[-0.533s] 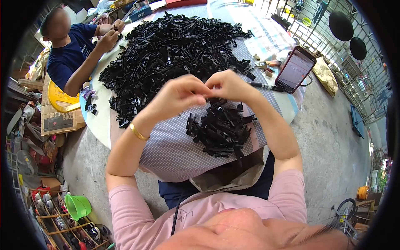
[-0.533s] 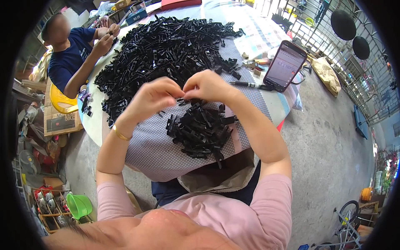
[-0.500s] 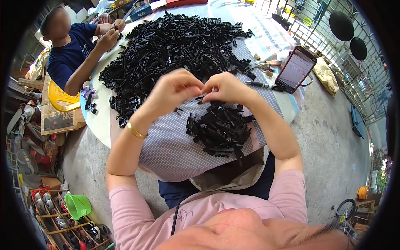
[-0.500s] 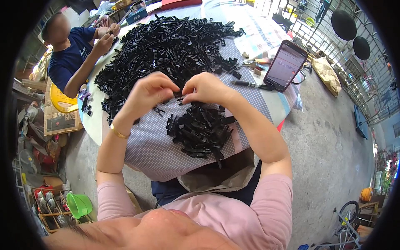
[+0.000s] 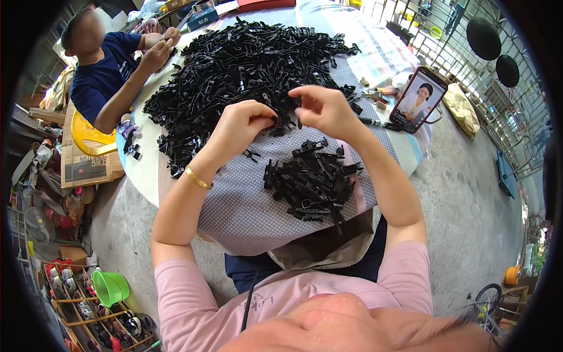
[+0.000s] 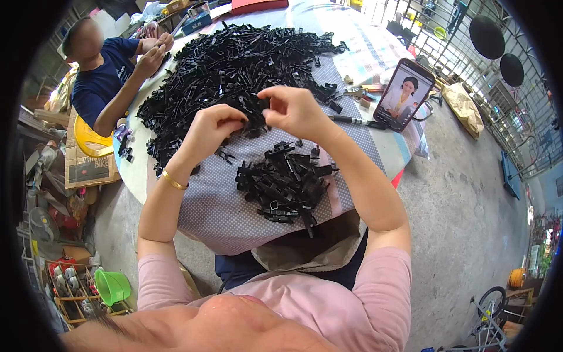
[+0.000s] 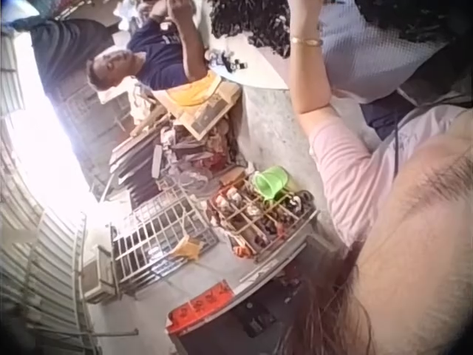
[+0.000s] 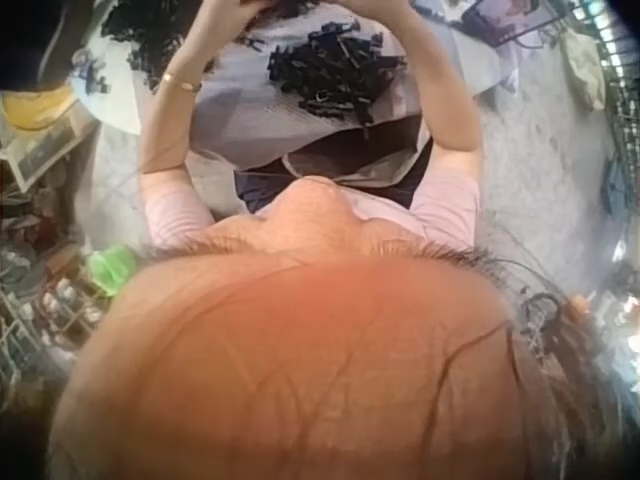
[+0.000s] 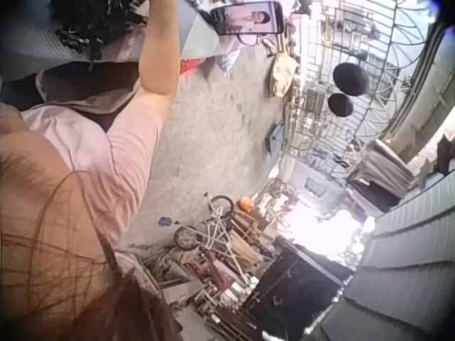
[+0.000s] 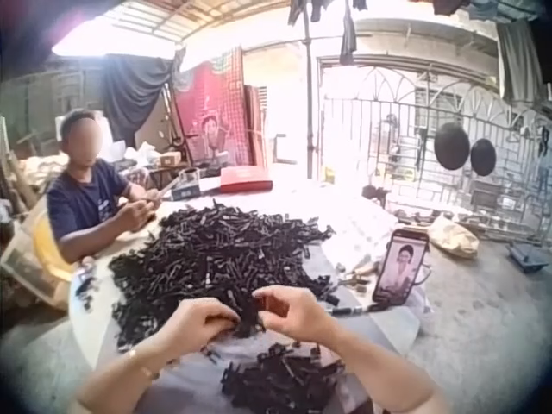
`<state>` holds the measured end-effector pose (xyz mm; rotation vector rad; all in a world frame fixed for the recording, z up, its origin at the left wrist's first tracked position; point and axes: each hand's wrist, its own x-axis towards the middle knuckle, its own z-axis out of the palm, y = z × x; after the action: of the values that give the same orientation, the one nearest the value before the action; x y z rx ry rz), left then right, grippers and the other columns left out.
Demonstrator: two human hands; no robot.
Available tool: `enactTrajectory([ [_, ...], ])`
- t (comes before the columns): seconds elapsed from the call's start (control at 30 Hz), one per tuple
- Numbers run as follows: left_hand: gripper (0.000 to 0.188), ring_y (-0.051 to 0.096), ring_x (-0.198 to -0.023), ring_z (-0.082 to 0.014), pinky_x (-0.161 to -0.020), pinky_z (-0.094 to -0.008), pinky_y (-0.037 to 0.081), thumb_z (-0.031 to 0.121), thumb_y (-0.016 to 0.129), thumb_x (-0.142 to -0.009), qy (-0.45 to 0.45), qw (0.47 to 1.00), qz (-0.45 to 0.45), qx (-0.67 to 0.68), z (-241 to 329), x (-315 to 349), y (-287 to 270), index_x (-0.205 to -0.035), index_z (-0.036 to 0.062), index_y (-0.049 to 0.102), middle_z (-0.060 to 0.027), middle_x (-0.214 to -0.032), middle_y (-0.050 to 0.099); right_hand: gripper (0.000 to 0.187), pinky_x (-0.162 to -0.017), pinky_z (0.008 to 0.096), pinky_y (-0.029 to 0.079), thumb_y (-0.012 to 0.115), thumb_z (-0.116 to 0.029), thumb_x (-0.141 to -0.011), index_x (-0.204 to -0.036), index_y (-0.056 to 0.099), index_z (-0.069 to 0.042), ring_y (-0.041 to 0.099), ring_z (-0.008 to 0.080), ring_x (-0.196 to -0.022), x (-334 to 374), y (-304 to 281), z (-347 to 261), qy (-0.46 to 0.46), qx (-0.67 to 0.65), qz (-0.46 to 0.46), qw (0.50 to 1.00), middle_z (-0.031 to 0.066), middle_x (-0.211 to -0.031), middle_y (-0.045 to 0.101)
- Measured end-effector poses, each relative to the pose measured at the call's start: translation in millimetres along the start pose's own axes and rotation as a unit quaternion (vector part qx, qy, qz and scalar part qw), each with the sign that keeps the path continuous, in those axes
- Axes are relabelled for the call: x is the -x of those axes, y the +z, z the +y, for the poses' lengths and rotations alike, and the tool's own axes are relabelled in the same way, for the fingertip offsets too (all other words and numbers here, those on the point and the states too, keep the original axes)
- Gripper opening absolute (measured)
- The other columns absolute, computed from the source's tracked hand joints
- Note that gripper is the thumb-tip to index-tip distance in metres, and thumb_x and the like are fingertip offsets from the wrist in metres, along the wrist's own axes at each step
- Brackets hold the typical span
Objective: Manually assembling small black plastic hardware components at a table.
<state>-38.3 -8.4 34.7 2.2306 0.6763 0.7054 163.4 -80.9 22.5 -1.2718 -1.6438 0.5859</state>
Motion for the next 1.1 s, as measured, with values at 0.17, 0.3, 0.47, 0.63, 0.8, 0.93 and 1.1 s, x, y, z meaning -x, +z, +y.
enactTrajectory([
  [0.17, 0.018, 0.051, -0.064, -0.0064, -0.062, -0.0180, 0.044, -0.006, 0.053, -0.081, -0.054, 0.974, -0.005, 0.222, -8, -7, 3, -0.095, -0.0002, 0.063, -0.0002, -0.075, 0.059, 0.020, -0.072, 0.0288, 0.054, 0.058, -0.001, -0.081, -0.100, 0.056, 0.003, 0.064, 0.0171, -0.078, 3, -3, -7, 0.051, -0.325, 0.049, 0.943, 0.0099, -0.092, 0.061],
  [0.3, 0.022, 0.059, -0.067, -0.0109, -0.064, -0.0223, 0.050, -0.006, 0.052, -0.082, -0.071, 0.945, 0.004, 0.320, -16, -3, 8, -0.102, -0.0016, 0.061, -0.0051, -0.082, 0.062, 0.022, -0.075, 0.0269, 0.053, 0.061, -0.001, -0.082, -0.103, 0.058, 0.005, 0.063, 0.0157, -0.080, 5, 11, -13, 0.047, -0.322, 0.052, 0.944, 0.0109, -0.095, 0.062],
  [0.47, 0.022, 0.063, -0.076, -0.0148, -0.074, -0.0265, 0.054, -0.005, 0.050, -0.084, -0.113, 0.921, 0.030, 0.372, -5, -3, 14, -0.103, -0.0031, 0.060, -0.0080, -0.088, 0.063, 0.019, -0.068, 0.0239, 0.052, 0.063, 0.001, -0.078, -0.097, 0.063, 0.003, 0.062, 0.0124, -0.077, 9, 16, -13, -0.085, -0.067, 0.063, 0.992, 0.0081, -0.091, 0.063],
  [0.63, 0.027, 0.064, -0.083, -0.0166, -0.077, -0.0279, 0.054, -0.008, 0.046, -0.083, -0.137, 0.897, 0.019, 0.419, 2, 1, 19, -0.107, -0.0055, 0.057, -0.0116, -0.095, 0.063, 0.017, -0.065, 0.0250, 0.052, 0.064, 0.002, -0.075, -0.092, 0.064, 0.002, 0.063, 0.0166, -0.075, 8, 19, -8, -0.192, 0.042, 0.107, 0.975, 0.0104, -0.089, 0.063],
  [0.8, 0.034, 0.063, -0.090, -0.0182, -0.084, -0.0271, 0.051, -0.009, 0.046, -0.080, -0.097, 0.919, 0.028, 0.381, 3, 3, 18, -0.113, -0.0065, 0.054, -0.0136, -0.102, 0.062, 0.017, -0.064, 0.0268, 0.053, 0.064, 0.000, -0.074, -0.091, 0.063, 0.001, 0.064, 0.0196, -0.075, 5, 17, -6, -0.162, 0.010, 0.101, 0.981, 0.0117, -0.088, 0.063],
  [0.93, 0.037, 0.063, -0.092, -0.0182, -0.084, -0.0271, 0.051, -0.010, 0.044, -0.079, -0.100, 0.934, 0.039, 0.341, 5, 3, 16, -0.114, -0.0076, 0.054, -0.0143, -0.104, 0.062, 0.016, -0.064, 0.0266, 0.053, 0.063, 0.001, -0.074, -0.090, 0.063, 0.001, 0.064, 0.0202, -0.074, 7, 16, -12, -0.171, 0.039, 0.082, 0.981, 0.0114, -0.089, 0.063],
  [1.1, 0.032, 0.062, -0.088, -0.0131, -0.081, -0.0232, 0.050, -0.001, 0.058, -0.082, -0.071, 0.955, 0.035, 0.286, 3, 3, 17, -0.113, -0.0052, 0.055, -0.0113, -0.102, 0.063, 0.016, -0.063, 0.0265, 0.052, 0.064, 0.002, -0.073, -0.089, 0.064, 0.001, 0.064, 0.0208, -0.074, 7, 18, -12, -0.196, 0.105, 0.098, 0.970, 0.0116, -0.088, 0.063],
])
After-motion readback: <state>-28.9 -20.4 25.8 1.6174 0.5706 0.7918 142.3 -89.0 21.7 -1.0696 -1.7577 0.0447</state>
